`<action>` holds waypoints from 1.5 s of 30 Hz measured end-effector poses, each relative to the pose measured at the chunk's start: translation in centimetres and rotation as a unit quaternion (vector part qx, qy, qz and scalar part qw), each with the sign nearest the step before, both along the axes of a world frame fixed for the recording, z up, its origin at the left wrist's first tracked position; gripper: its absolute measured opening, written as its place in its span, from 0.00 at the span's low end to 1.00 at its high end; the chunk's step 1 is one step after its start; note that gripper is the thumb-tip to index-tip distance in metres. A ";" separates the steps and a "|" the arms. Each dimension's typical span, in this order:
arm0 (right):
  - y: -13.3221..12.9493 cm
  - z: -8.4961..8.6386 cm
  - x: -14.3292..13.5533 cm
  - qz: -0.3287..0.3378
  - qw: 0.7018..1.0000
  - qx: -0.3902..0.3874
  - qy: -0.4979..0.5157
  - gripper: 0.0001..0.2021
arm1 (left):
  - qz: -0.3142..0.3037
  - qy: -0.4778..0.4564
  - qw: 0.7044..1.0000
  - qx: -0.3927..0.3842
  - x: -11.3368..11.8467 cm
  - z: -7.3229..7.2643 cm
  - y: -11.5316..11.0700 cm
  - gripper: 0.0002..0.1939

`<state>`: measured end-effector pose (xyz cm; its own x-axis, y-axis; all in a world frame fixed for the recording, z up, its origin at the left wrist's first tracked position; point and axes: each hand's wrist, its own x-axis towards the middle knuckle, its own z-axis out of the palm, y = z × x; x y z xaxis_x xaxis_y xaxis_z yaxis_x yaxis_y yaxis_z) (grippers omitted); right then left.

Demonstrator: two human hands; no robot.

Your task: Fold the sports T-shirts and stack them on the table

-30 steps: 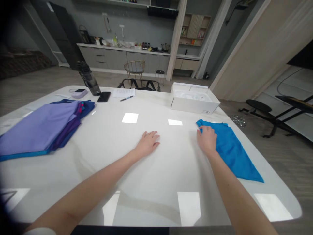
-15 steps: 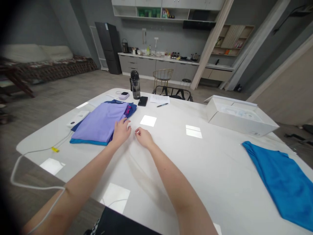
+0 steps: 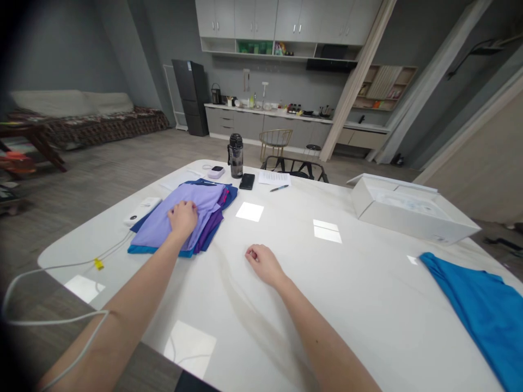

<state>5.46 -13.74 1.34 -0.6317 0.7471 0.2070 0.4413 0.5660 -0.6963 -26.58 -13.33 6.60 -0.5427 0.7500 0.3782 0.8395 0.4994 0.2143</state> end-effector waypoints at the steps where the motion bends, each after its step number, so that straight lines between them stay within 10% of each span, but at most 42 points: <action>1: -0.2 0.1 0.6 -0.004 1.000 -0.016 0.006 0.05 | 0.000 -0.003 1.000 0.007 0.3 0.3 0.1 0.16; 7: -0.7 0.9 2.7 -0.026 0.992 -0.107 0.058 0.08 | -0.056 -0.003 0.996 0.068 5.2 1.6 -0.2 0.15; 14: -0.6 1.5 6.7 -0.106 0.974 -0.151 0.132 0.13 | -0.292 -0.048 0.955 0.035 18.5 0.4 -2.5 0.11; 20: 1.1 0.8 14.9 -0.269 0.947 -0.111 0.132 0.16 | -0.480 -0.200 0.851 -0.076 29.6 -1.7 -3.9 0.10; 26: 0.8 0.3 21.4 -0.281 0.957 -0.025 0.071 0.12 | -0.613 -0.253 0.739 -0.121 36.6 -2.1 -6.3 0.07; 29: 0.0 0.3 21.9 -0.261 0.964 -0.041 0.041 0.15 | -0.592 -0.243 0.764 -0.089 37.2 -1.4 -6.6 0.09; 35: -2.6 2.2 20.6 -0.203 0.976 0.003 -0.082 0.26 | -0.219 -0.077 0.973 -0.010 30.2 -1.6 -1.5 0.25; 39: -4.6 3.6 19.5 -0.154 0.970 0.012 -0.186 0.37 | -0.118 -0.114 0.981 -0.103 26.7 -3.7 1.9 0.36; 45: -6.5 4.4 18.6 -0.102 0.958 -0.029 -0.265 0.31 | -0.272 -0.056 0.949 -0.151 29.7 -5.3 3.9 0.36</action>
<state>24.10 -20.24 5.74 -0.4761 0.8669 -0.1478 0.8392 0.3976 -0.3710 3.09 -9.41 1.34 -0.0687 0.9956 0.0636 0.9709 0.0521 0.2339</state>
